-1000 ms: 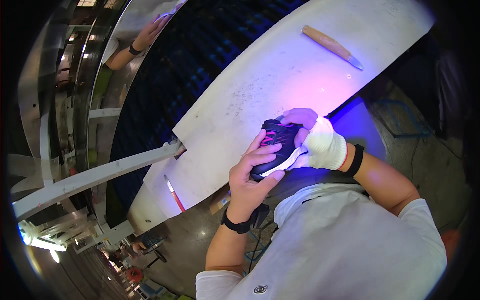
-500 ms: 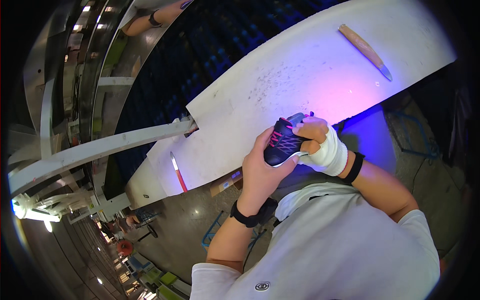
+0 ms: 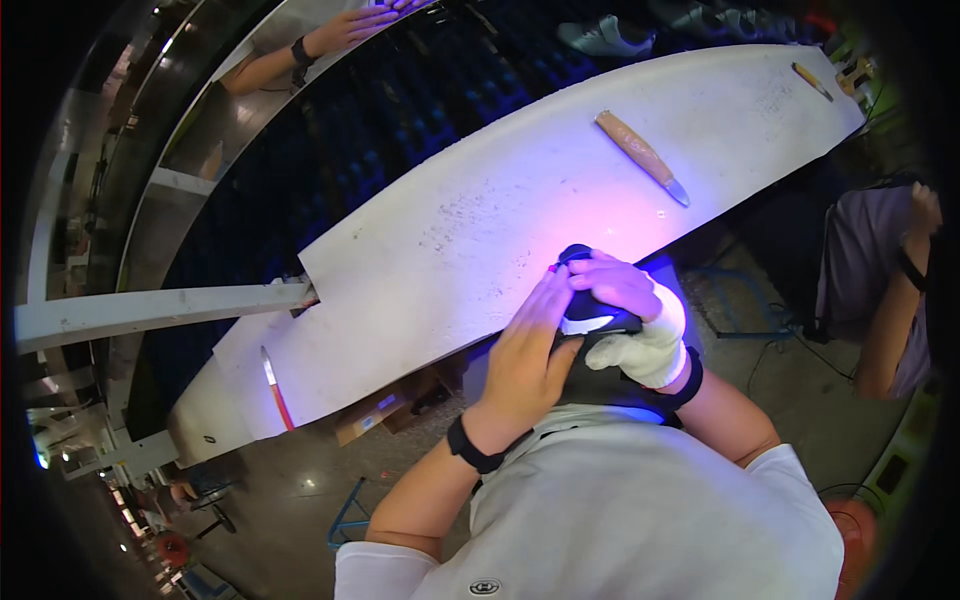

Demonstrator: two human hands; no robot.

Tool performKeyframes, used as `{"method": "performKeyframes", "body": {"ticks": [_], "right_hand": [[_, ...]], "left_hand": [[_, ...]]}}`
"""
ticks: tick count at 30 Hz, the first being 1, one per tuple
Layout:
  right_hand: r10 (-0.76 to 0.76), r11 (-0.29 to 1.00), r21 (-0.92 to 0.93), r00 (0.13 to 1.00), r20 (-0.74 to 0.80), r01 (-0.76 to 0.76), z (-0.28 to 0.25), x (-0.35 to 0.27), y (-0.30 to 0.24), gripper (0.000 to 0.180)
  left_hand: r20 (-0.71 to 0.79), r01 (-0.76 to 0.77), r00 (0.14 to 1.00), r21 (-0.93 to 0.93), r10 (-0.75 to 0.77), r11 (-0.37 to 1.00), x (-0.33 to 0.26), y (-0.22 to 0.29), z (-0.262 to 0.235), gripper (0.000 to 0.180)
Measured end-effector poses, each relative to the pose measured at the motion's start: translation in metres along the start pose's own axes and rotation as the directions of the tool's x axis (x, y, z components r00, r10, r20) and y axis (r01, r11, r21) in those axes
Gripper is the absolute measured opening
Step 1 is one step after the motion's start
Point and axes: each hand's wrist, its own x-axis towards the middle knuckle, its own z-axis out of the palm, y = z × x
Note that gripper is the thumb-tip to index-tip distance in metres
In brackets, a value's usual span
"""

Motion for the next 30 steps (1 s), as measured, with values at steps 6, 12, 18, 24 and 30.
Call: {"method": "performKeyframes", "body": {"ticks": [6,12,18,24,30], "right_hand": [[0.135,0.990,-0.039,0.990,0.036,-0.134,0.001,0.002,-0.017,0.060],[0.078,0.996,-0.051,0.993,0.087,-0.074,0.005,0.010,-0.013,0.060],[0.152,0.984,0.089,0.987,0.050,-0.156,0.010,0.010,-0.006,0.058],[0.250,0.947,0.216,0.967,-0.038,-0.237,0.011,0.000,-0.003,0.050],[0.330,0.882,0.411,0.925,-0.188,-0.231,0.003,-0.021,0.008,0.044]], "left_hand": [[-0.222,0.048,0.972,-0.146,-0.080,0.988,-0.030,-0.024,0.028,0.046],[-0.330,-0.128,0.944,-0.322,0.016,0.938,-0.012,-0.022,0.027,0.037],[-0.389,-0.185,0.919,-0.305,0.055,0.934,-0.006,-0.020,0.031,0.040],[-0.299,-0.101,0.954,-0.400,-0.025,0.911,0.009,-0.028,0.020,0.050],[-0.239,-0.164,0.957,0.012,0.162,0.986,0.028,-0.031,0.021,0.056]]}}
